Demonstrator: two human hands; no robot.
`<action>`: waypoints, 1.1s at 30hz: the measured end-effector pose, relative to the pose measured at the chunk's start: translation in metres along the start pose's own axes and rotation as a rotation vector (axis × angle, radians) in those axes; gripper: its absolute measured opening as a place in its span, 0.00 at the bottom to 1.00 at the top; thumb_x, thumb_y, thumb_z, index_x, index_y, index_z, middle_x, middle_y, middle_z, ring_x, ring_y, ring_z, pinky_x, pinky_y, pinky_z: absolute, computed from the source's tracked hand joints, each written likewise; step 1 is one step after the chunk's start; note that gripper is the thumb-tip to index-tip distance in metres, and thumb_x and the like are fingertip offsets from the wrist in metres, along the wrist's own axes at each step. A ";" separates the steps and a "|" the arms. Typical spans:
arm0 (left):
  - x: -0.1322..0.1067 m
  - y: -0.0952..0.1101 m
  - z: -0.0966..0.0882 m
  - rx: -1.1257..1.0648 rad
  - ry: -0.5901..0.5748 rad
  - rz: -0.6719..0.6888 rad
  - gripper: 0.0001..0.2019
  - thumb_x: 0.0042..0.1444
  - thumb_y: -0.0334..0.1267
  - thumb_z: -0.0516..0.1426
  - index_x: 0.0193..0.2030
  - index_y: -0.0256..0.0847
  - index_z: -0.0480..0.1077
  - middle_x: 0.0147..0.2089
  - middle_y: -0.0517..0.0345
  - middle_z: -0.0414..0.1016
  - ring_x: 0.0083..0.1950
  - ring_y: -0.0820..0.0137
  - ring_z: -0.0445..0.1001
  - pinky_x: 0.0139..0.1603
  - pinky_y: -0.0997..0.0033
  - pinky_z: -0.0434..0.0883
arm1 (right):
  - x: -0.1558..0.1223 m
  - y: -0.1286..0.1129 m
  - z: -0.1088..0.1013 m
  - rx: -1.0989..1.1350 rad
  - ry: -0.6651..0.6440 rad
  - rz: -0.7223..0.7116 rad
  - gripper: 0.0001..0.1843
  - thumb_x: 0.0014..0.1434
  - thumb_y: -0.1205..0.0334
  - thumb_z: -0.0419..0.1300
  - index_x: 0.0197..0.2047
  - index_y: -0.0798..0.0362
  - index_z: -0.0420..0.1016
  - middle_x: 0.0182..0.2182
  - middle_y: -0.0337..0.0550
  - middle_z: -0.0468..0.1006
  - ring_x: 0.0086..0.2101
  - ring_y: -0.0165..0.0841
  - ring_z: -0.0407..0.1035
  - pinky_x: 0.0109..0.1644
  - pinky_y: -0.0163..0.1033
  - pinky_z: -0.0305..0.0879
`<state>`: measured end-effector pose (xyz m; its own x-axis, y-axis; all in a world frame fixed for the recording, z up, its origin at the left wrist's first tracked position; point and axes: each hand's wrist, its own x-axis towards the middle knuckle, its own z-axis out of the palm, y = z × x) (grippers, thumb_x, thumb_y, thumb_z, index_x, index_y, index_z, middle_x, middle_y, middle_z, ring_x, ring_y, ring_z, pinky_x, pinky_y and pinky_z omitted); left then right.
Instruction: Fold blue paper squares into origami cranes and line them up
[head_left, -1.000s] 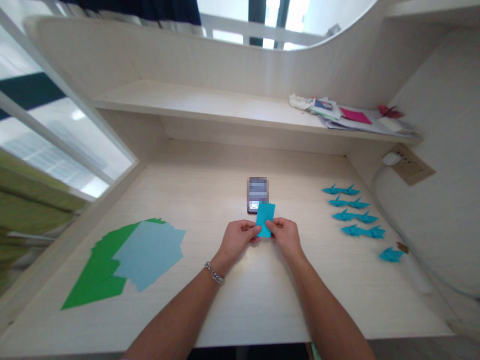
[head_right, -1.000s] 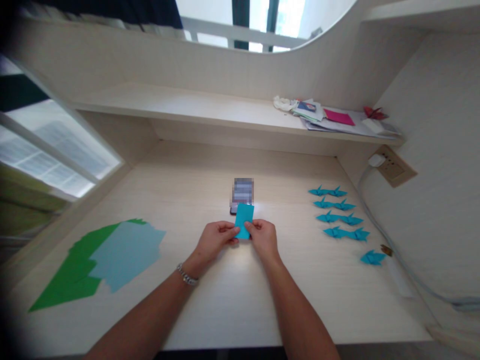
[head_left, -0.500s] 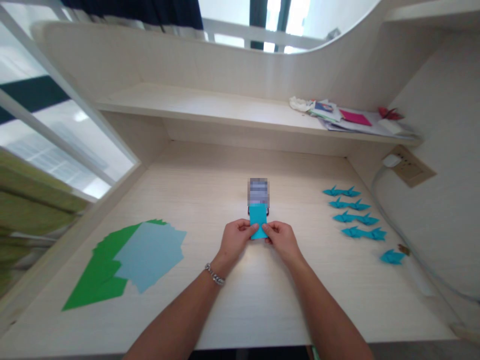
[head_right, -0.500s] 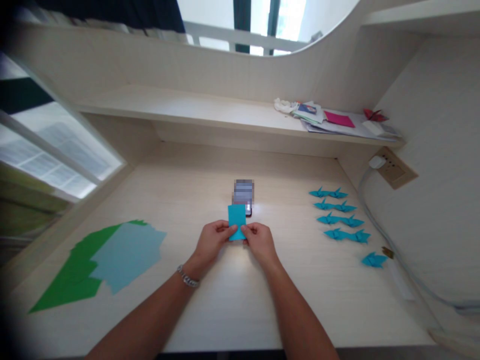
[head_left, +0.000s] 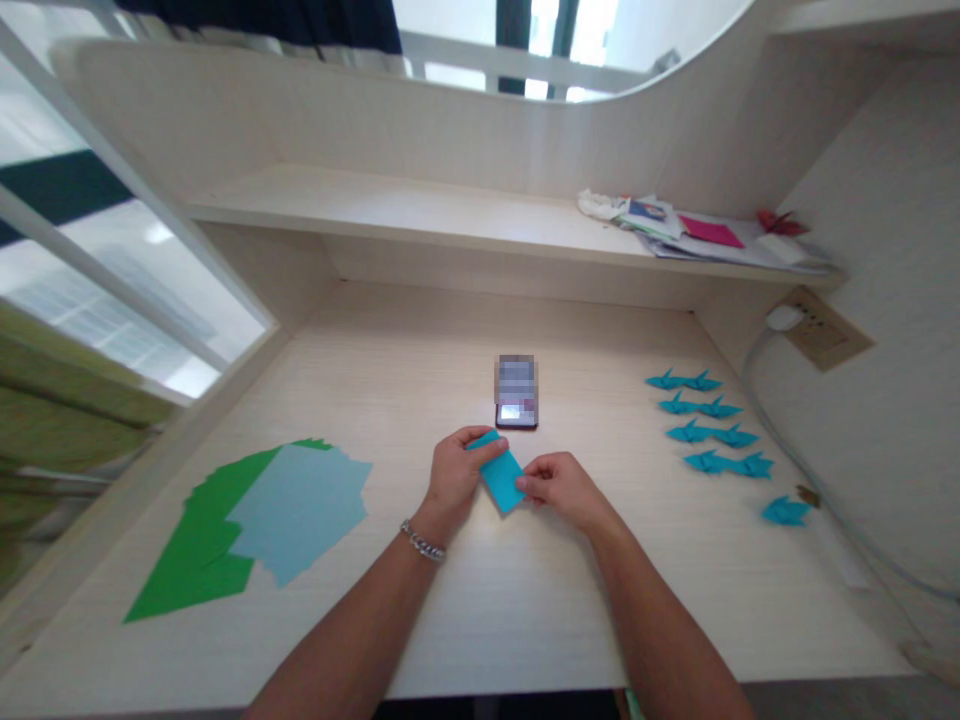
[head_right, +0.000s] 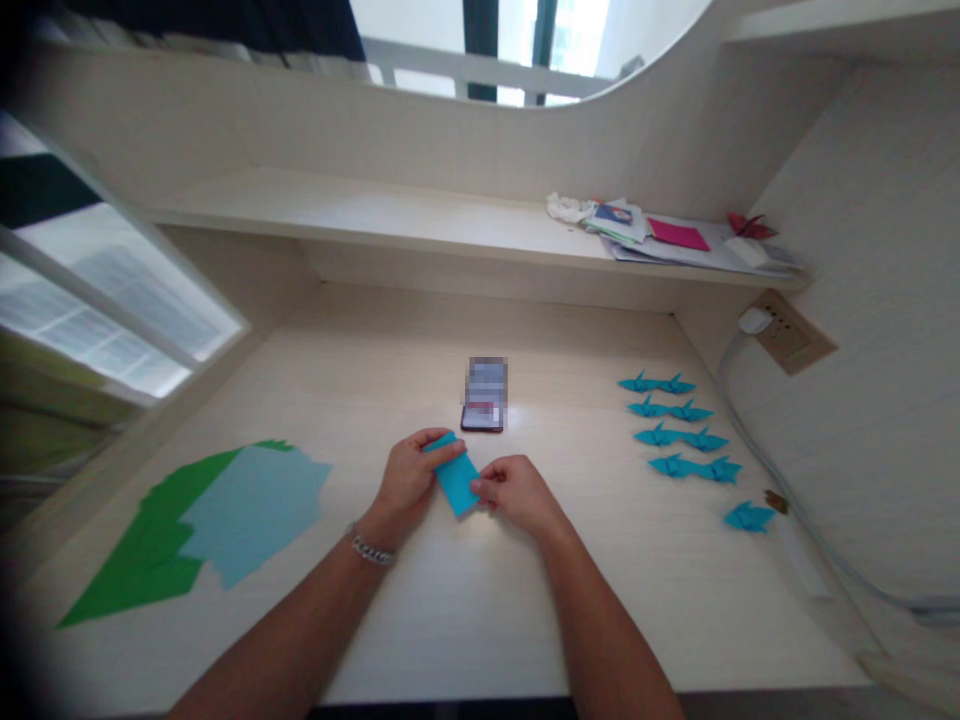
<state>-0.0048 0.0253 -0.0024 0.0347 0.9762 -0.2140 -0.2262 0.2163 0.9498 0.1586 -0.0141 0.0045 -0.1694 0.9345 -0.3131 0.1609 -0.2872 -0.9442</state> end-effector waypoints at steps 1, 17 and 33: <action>0.002 0.001 -0.001 -0.033 0.018 -0.002 0.19 0.34 0.38 0.68 0.35 0.34 0.73 0.29 0.55 0.76 0.28 0.71 0.71 0.28 0.73 0.68 | -0.001 0.000 -0.001 -0.006 -0.017 -0.001 0.10 0.46 0.58 0.64 0.24 0.57 0.76 0.16 0.38 0.72 0.18 0.26 0.62 0.23 0.31 0.56; -0.002 0.007 0.002 0.194 -0.036 0.072 0.18 0.35 0.40 0.68 0.35 0.35 0.76 0.32 0.52 0.78 0.32 0.67 0.74 0.31 0.72 0.69 | 0.003 0.002 -0.003 -0.037 0.073 -0.106 0.09 0.49 0.58 0.61 0.29 0.56 0.76 0.22 0.39 0.75 0.24 0.29 0.65 0.29 0.33 0.60; 0.017 0.006 -0.015 -0.083 0.264 0.108 0.21 0.34 0.40 0.69 0.36 0.34 0.73 0.33 0.54 0.76 0.31 0.73 0.72 0.32 0.74 0.69 | 0.003 -0.001 -0.012 0.007 0.238 -0.109 0.06 0.47 0.62 0.59 0.24 0.55 0.73 0.19 0.39 0.73 0.23 0.30 0.66 0.30 0.35 0.61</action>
<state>-0.0200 0.0432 -0.0034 -0.2463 0.9533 -0.1749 -0.2936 0.0986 0.9508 0.1695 -0.0091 0.0056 0.0488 0.9828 -0.1778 0.1471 -0.1832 -0.9720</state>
